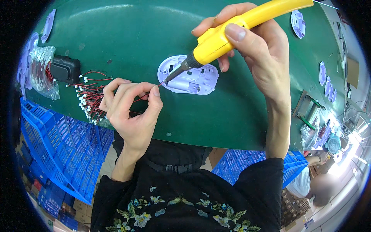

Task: Soldering wires onto small electronic components on an assembly line.

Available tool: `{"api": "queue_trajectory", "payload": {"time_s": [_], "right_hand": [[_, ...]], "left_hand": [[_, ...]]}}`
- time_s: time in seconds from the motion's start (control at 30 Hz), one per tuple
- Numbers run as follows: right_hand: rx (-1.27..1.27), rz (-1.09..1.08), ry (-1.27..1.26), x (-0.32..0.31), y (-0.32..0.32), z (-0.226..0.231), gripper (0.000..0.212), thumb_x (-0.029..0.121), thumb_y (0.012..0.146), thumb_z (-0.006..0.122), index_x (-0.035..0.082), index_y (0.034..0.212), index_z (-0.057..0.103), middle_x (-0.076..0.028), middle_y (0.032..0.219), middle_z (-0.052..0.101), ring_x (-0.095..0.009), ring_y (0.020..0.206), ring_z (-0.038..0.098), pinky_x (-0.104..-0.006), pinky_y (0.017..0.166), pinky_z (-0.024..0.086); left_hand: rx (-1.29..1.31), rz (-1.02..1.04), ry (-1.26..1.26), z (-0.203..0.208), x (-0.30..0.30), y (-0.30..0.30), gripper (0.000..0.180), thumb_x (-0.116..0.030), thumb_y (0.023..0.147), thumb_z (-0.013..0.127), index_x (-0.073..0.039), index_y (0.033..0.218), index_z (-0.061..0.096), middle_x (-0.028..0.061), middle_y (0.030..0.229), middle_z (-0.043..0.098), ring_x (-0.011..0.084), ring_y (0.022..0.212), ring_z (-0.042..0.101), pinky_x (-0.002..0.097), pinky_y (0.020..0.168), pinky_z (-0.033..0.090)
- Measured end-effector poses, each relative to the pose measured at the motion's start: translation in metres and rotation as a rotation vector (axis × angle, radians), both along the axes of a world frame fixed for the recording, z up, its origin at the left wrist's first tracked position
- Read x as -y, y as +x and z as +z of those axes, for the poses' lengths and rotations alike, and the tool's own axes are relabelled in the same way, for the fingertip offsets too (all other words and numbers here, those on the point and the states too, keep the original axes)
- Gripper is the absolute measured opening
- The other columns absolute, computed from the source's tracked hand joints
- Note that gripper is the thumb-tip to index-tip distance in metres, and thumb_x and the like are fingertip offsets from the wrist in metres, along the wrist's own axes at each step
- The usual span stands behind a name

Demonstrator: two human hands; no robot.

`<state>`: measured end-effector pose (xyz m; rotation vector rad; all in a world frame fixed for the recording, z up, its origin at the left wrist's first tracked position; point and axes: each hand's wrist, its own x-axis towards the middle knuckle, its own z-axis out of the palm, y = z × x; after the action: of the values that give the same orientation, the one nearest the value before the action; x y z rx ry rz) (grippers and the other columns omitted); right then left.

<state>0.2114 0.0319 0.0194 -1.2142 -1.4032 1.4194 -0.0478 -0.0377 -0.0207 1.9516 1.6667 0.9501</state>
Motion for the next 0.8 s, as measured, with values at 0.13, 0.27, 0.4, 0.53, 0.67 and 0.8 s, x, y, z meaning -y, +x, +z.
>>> {"api": "queue_trajectory", "payload": {"time_s": [0.13,0.27,0.4,0.53,0.67,0.8], "right_hand": [[0.010,-0.032,-0.007,0.000,0.000,0.003,0.040,0.036,0.100,0.055,0.003,0.123,0.056,-0.030,0.117,0.067,-0.019,0.080,0.070,-0.0256,0.059,0.057],[-0.042,-0.012,-0.005,-0.002,0.010,0.001,0.042,0.036,0.099,0.056,0.002,0.124,0.055,-0.030,0.118,0.066,-0.018,0.076,0.067,-0.0239,0.058,0.055],[-0.043,0.034,0.021,-0.003,0.020,0.008,0.048,0.038,0.097,0.058,0.001,0.127,0.054,-0.031,0.122,0.064,-0.018,0.078,0.066,-0.0229,0.058,0.054],[0.000,0.049,0.059,0.002,0.044,0.020,0.063,0.045,0.093,0.062,-0.002,0.132,0.050,-0.031,0.126,0.060,-0.017,0.081,0.065,-0.0207,0.059,0.052],[0.022,0.024,0.057,0.005,0.057,0.031,0.066,0.046,0.091,0.064,-0.002,0.134,0.049,-0.031,0.128,0.060,-0.018,0.086,0.066,-0.0211,0.059,0.051],[0.073,0.058,0.063,0.013,0.057,0.025,0.059,0.044,0.094,0.061,-0.001,0.131,0.050,-0.032,0.128,0.060,-0.019,0.086,0.067,-0.0228,0.059,0.053]], "left_hand": [[0.005,-0.003,0.006,0.000,-0.001,0.001,0.013,-0.009,0.077,0.083,-0.014,0.085,0.074,-0.0062,0.073,0.063,0.0216,0.098,0.057,0.0385,0.090,0.034],[0.009,0.000,0.014,-0.002,-0.001,0.001,0.012,-0.009,0.077,0.083,-0.014,0.085,0.074,-0.0060,0.073,0.064,0.0218,0.099,0.057,0.0384,0.090,0.034],[0.012,-0.001,0.006,0.000,-0.002,0.000,0.012,-0.009,0.078,0.082,-0.014,0.086,0.075,-0.0059,0.073,0.064,0.0222,0.099,0.058,0.0386,0.091,0.034],[-0.012,0.000,0.016,0.001,-0.001,0.001,0.011,-0.009,0.079,0.082,-0.013,0.087,0.075,-0.0056,0.074,0.064,0.0223,0.100,0.058,0.0390,0.091,0.034],[-0.026,-0.006,0.017,0.002,0.000,0.002,0.011,-0.008,0.079,0.082,-0.013,0.086,0.075,-0.0057,0.073,0.064,0.0221,0.100,0.058,0.0384,0.092,0.034],[-0.015,0.006,0.093,-0.006,0.000,0.004,0.015,-0.010,0.075,0.084,-0.014,0.087,0.076,-0.0046,0.083,0.065,0.0225,0.101,0.058,0.0384,0.092,0.033]]}}
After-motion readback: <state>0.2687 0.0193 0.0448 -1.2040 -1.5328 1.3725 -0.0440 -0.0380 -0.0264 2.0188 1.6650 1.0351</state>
